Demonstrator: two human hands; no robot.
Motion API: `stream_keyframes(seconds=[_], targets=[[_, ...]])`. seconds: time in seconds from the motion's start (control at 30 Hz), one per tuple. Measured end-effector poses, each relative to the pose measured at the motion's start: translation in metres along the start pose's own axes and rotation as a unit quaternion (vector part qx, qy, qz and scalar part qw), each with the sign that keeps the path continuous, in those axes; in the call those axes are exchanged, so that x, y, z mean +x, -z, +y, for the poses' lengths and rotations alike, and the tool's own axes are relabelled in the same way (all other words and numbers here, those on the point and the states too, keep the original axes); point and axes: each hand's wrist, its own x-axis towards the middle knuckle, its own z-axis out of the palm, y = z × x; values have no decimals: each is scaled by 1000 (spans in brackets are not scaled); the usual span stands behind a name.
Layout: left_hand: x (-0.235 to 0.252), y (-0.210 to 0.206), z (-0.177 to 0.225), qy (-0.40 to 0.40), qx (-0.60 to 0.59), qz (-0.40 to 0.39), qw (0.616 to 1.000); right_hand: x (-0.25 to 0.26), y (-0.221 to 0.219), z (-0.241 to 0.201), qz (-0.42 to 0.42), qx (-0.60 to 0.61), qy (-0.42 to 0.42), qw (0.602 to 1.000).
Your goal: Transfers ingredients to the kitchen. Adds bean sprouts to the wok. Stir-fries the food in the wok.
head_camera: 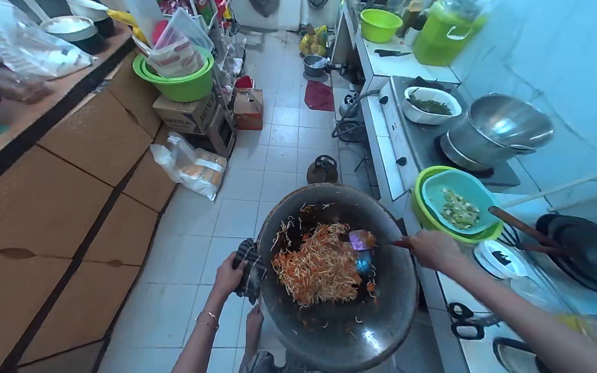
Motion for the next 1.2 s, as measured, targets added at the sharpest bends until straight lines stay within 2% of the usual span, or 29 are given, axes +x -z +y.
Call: stream_keyframes(seconds=[0.07,0.2,0.27,0.37,0.4,0.47,0.53,0.6,0.67,0.73,0.8,0.87,0.93,1.07,1.13,1.2], targets=[[0,2,2,0,6,2,1000,13,-36,-23,11,55,8,998],[0,2,-3,-8,11,-8,1000,20,-103,-79,29,176,94,979],[0,4,-5,-12,3,-9,1000,-10,-117,-94,58,181,85,978],[-4,2,-8,-10,-6,0,1000,-90,-132,-107,154,197,37,968],[-6,0,-8,-8,-7,5,1000,-112,-136,-113,160,208,20,965],[-7,-1,-6,-4,-3,9,1000,-126,-136,-134,74,226,-19,971],[-8,-1,-6,-4,6,2,1000,-92,-145,-159,0,238,-52,970],[-8,2,-7,-4,6,-10,1000,-46,-141,-171,5,258,-73,963],[-8,6,-7,-14,-2,-23,1000,-26,-111,-162,21,279,-97,955],[-8,9,-9,-24,-10,-34,999,-40,-73,-131,4,275,-115,955],[-6,10,-12,-24,-18,-39,999,-66,-46,-96,-53,242,-136,959],[-5,9,-14,-24,-19,-40,999,-80,-39,-77,-114,195,-166,960],[-6,9,-12,-25,-17,-40,999,-65,-51,-81,-135,197,-178,955],[-3,10,-14,-31,-12,-51,998,-8,-83,-130,-5,251,-130,959],[-1,14,-16,-34,-14,-58,998,-13,-87,-136,27,217,-92,972],[-2,13,-19,-34,-19,-63,997,-42,-84,-118,28,190,-74,979]])
